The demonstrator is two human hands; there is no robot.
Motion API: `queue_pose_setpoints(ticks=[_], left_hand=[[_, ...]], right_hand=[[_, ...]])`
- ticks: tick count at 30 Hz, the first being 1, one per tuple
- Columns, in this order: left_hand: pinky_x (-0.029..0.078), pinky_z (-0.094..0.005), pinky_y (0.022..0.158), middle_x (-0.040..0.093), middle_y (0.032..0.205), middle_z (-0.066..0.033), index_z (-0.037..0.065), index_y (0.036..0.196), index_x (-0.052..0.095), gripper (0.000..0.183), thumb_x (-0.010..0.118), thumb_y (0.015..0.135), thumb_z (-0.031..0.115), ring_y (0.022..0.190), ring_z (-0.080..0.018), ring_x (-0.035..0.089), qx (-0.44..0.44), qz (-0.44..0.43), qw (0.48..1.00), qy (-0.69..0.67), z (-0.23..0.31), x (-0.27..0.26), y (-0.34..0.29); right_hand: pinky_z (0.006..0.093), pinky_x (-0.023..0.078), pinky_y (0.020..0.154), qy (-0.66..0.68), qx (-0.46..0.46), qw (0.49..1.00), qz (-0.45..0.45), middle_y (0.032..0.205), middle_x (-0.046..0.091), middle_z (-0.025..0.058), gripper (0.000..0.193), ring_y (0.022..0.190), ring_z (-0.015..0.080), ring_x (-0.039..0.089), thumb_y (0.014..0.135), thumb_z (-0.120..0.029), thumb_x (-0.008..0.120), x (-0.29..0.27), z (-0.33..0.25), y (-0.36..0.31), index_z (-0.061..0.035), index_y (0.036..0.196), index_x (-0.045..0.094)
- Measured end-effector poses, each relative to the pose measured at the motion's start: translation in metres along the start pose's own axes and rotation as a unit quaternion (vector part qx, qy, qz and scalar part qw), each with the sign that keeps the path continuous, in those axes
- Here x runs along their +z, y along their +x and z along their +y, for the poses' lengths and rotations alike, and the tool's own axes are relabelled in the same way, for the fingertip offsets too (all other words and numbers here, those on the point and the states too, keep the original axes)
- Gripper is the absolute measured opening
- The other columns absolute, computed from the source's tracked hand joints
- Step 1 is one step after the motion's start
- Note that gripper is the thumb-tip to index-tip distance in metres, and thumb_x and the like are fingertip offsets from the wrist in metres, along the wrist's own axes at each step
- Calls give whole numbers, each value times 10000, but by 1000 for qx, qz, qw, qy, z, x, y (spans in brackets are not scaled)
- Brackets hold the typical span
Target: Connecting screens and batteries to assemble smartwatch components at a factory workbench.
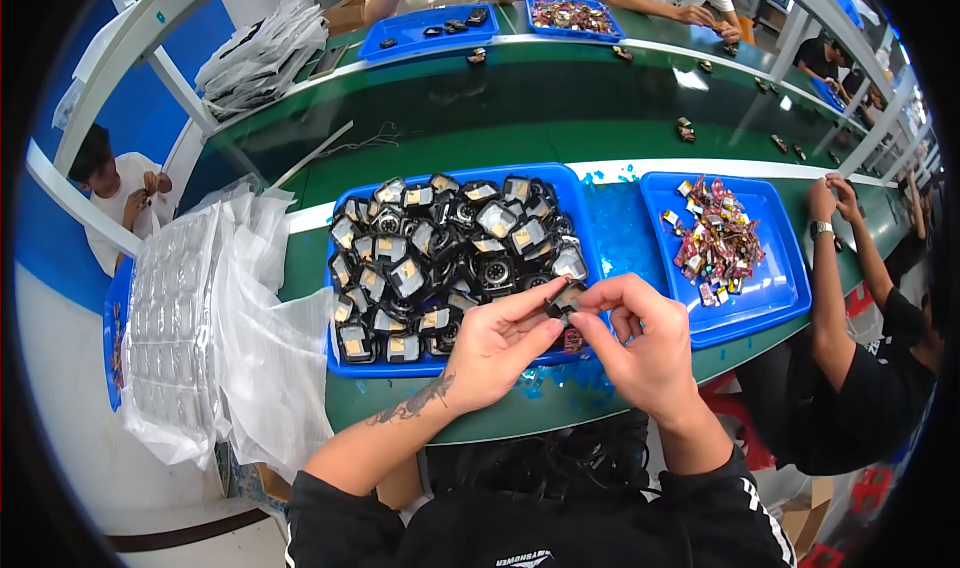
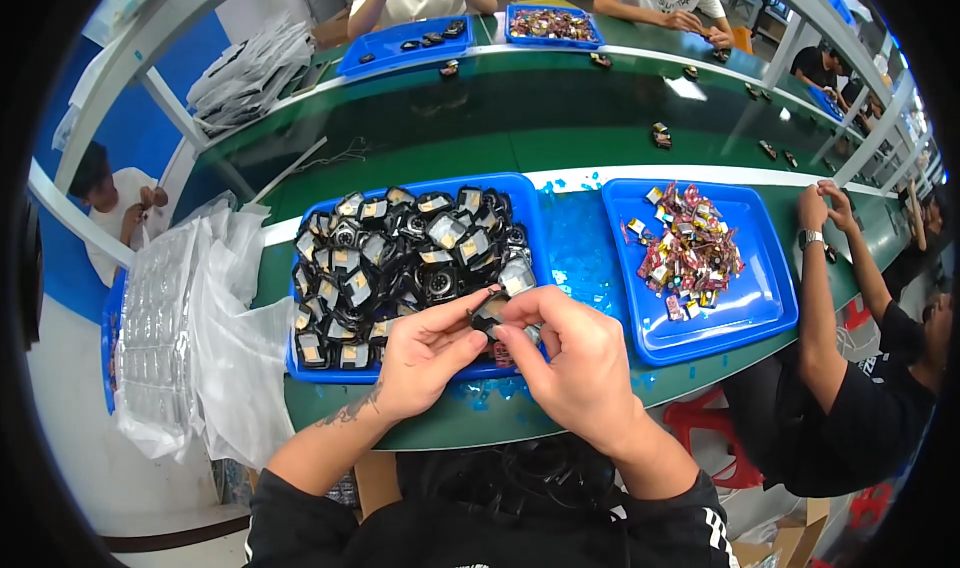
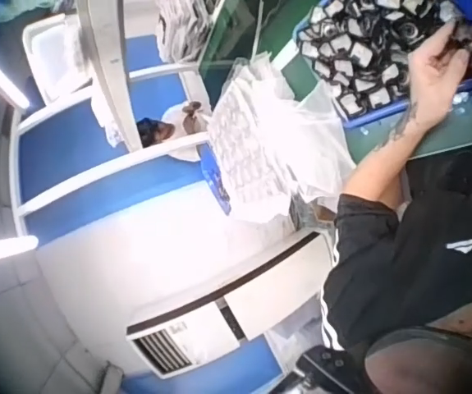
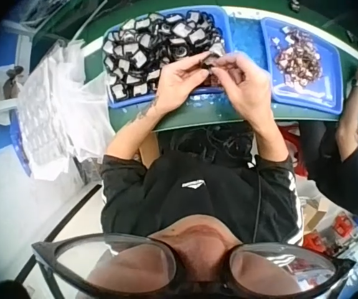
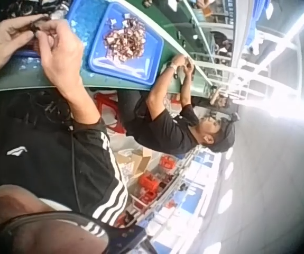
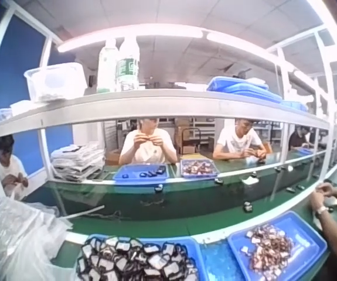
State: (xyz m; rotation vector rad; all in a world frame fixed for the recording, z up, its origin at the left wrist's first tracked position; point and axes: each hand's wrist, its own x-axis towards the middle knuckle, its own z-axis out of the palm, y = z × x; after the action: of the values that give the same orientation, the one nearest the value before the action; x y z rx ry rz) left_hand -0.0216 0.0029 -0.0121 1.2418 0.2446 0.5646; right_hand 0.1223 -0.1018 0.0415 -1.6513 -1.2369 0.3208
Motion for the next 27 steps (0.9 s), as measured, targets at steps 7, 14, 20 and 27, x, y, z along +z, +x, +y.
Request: queue_pose_setpoints(ticks=[7, 14, 20, 27], left_hand=[[476, -271, 970, 571, 1284, -138, -52, 1402, 419, 460, 531, 958, -15, 1131, -137, 570, -10, -18, 999, 38, -1, -3, 0], [457, -278, 992, 562, 1310, -121, -38, 1409, 421, 463, 528, 961, -6, 1154, -137, 553, 18, -13, 997, 69, -2, -1, -1], [455, -269, 980, 587, 1286, -123, -34, 1401, 439, 452, 532, 960, 9, 1145, -124, 551, 6, 1, 996, 92, -5, 0, 0], [460, -260, 959, 587, 1294, -133, -33, 1403, 438, 448, 520, 966, 17, 1124, -119, 561, 29, 11, 993, 116, -2, 5, -1]], right_hand=[[256, 347, 429, -11, -27, 999, -30, 714, 660, 51, 81, 448, 88, 422, 776, -15, 725, 3, 6, -1, -16, 844, 682], [260, 365, 440, -28, -22, 998, -43, 718, 664, 59, 50, 464, 104, 464, 772, -23, 721, 0, 3, 4, -24, 812, 691], [274, 431, 476, -47, -30, 997, -55, 719, 667, 78, 34, 515, 159, 565, 773, -27, 709, 0, 4, 7, -37, 801, 691], [285, 453, 491, -86, -96, 992, -8, 697, 654, 74, 75, 530, 193, 592, 731, -29, 746, 1, 7, 4, -38, 742, 673]])
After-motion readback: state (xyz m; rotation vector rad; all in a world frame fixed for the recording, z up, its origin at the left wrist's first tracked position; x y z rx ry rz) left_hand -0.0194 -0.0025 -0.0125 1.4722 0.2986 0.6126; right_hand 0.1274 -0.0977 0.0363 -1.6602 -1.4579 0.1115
